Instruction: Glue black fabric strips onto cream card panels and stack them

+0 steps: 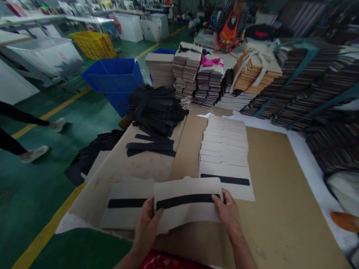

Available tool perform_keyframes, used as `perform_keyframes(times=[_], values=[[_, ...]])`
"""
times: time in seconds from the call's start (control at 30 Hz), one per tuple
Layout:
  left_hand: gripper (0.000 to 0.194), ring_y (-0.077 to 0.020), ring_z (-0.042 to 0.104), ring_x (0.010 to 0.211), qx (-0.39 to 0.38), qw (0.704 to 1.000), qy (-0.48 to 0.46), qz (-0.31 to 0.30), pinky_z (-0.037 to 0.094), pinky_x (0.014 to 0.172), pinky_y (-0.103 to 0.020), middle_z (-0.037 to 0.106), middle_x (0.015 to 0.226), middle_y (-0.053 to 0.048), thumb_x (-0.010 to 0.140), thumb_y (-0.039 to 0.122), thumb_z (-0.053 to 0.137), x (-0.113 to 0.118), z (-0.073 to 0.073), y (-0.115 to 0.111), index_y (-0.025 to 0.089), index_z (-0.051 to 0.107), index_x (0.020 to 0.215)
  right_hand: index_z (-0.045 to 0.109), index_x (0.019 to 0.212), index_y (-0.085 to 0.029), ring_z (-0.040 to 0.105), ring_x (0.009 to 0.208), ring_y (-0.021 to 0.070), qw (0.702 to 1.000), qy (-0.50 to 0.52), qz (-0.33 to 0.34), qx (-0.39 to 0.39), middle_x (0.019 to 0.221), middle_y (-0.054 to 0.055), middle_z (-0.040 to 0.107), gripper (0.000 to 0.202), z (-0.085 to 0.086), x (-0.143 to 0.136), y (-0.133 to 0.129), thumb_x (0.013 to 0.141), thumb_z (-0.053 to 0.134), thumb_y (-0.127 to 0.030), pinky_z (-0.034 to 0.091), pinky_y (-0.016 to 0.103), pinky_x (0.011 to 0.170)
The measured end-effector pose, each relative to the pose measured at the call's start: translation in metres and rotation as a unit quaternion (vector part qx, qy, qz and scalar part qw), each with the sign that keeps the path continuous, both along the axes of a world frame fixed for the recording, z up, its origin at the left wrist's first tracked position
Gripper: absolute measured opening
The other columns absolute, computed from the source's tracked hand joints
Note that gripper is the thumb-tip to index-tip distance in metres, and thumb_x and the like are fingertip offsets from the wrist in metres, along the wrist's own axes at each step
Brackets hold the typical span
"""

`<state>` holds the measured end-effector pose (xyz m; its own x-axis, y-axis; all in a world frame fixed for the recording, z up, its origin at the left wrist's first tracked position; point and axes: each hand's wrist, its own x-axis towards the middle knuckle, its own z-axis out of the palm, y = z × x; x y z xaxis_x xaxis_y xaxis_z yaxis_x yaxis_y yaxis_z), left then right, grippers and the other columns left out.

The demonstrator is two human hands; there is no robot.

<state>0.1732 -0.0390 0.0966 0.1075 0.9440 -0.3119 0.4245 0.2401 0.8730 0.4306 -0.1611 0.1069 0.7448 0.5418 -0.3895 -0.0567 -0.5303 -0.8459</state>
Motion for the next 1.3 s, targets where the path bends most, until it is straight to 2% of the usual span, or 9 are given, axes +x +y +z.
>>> perform_keyframes(times=[0.13,0.27,0.6,0.77,0.9,1.0,1.1,1.2,1.3], values=[[0.053,-0.0212,0.061,0.116,0.013,0.987,-0.083,-0.137,0.047,0.103,-0.035,0.064,0.126,-0.009,0.077,0.022,0.055,0.105,-0.019,-0.010,0.018,0.051,0.130,0.059,0.125,-0.013,0.061,0.108,0.0308,0.992,-0.066,-0.093,-0.049,0.116,0.016,0.068,0.074,-0.025,0.080,-0.041,0.065,0.064,-0.058,0.043,0.043,0.098],[0.060,-0.0178,0.061,0.115,0.027,0.979,-0.084,-0.183,0.045,0.103,-0.031,0.063,0.129,-0.007,0.074,0.009,0.053,0.167,-0.035,-0.009,0.019,0.050,0.132,0.056,0.133,-0.013,0.061,0.108,0.0304,0.986,-0.094,-0.113,-0.076,0.118,0.016,0.067,0.082,-0.045,0.129,-0.058,0.065,0.063,-0.057,0.043,0.043,0.098],[0.062,-0.0212,0.056,0.120,0.069,0.971,0.039,-0.224,0.042,0.105,-0.034,0.061,0.129,-0.008,0.073,0.006,0.055,0.192,-0.043,-0.005,0.020,0.052,0.133,0.058,0.132,-0.013,0.062,0.101,0.0286,0.978,-0.158,-0.079,-0.111,0.114,0.014,0.067,0.073,-0.071,0.152,-0.063,0.071,0.057,-0.052,0.047,0.041,0.094],[0.056,-0.0270,0.057,0.115,0.088,0.967,0.128,-0.201,0.045,0.101,-0.039,0.055,0.127,-0.018,0.076,0.011,0.059,0.193,-0.037,-0.014,0.014,0.052,0.131,0.060,0.127,-0.002,0.044,0.126,0.0403,0.962,-0.233,-0.053,-0.129,0.128,0.026,0.054,0.076,-0.066,0.148,-0.070,0.070,0.055,-0.052,0.034,0.053,0.107],[0.063,-0.0241,0.056,0.118,0.134,0.959,0.164,-0.188,0.047,0.100,-0.033,0.052,0.129,-0.014,0.074,0.018,0.067,0.148,-0.026,-0.022,0.017,0.050,0.135,0.062,0.123,-0.007,0.046,0.123,0.0402,0.941,-0.324,-0.015,-0.100,0.128,0.025,0.054,0.065,-0.057,0.107,-0.057,0.078,0.050,-0.052,0.033,0.057,0.106],[0.059,-0.0205,0.049,0.128,0.185,0.951,0.195,-0.152,0.040,0.110,-0.034,0.049,0.136,-0.009,0.078,0.015,0.060,0.076,-0.014,-0.016,0.023,0.049,0.135,0.063,0.118,-0.016,0.062,0.086,0.0247,0.975,-0.196,0.103,-0.030,0.111,0.014,0.062,0.052,-0.049,0.034,-0.024,0.084,0.049,-0.052,0.051,0.042,0.082],[0.052,-0.0262,0.035,0.139,0.205,0.943,0.259,-0.043,0.028,0.118,-0.047,0.040,0.144,-0.015,0.086,0.020,0.051,-0.011,-0.009,0.007,0.017,0.043,0.138,0.062,0.117,-0.017,0.062,0.084,0.0192,0.970,-0.055,0.227,0.068,0.108,0.010,0.063,0.045,-0.042,-0.052,0.016,0.085,0.049,-0.046,0.052,0.034,0.078],[0.065,-0.0371,0.022,0.145,0.180,0.931,0.316,0.038,0.020,0.117,-0.060,0.030,0.151,-0.023,0.085,0.029,0.056,-0.082,-0.020,0.036,0.011,0.035,0.143,0.062,0.119,-0.014,0.062,0.085,0.0193,0.964,-0.019,0.250,0.083,0.106,0.010,0.063,0.045,-0.044,-0.113,0.049,0.084,0.048,-0.039,0.052,0.033,0.079],[0.073,-0.0410,0.028,0.143,0.146,0.929,0.337,0.047,0.023,0.115,-0.062,0.035,0.150,-0.026,0.080,0.036,0.062,-0.122,-0.037,0.051,0.007,0.038,0.142,0.061,0.120,-0.011,0.061,0.093,0.0235,0.970,-0.034,0.235,0.050,0.110,0.014,0.062,0.049,-0.048,-0.140,0.066,0.080,0.049,-0.036,0.049,0.038,0.088]])
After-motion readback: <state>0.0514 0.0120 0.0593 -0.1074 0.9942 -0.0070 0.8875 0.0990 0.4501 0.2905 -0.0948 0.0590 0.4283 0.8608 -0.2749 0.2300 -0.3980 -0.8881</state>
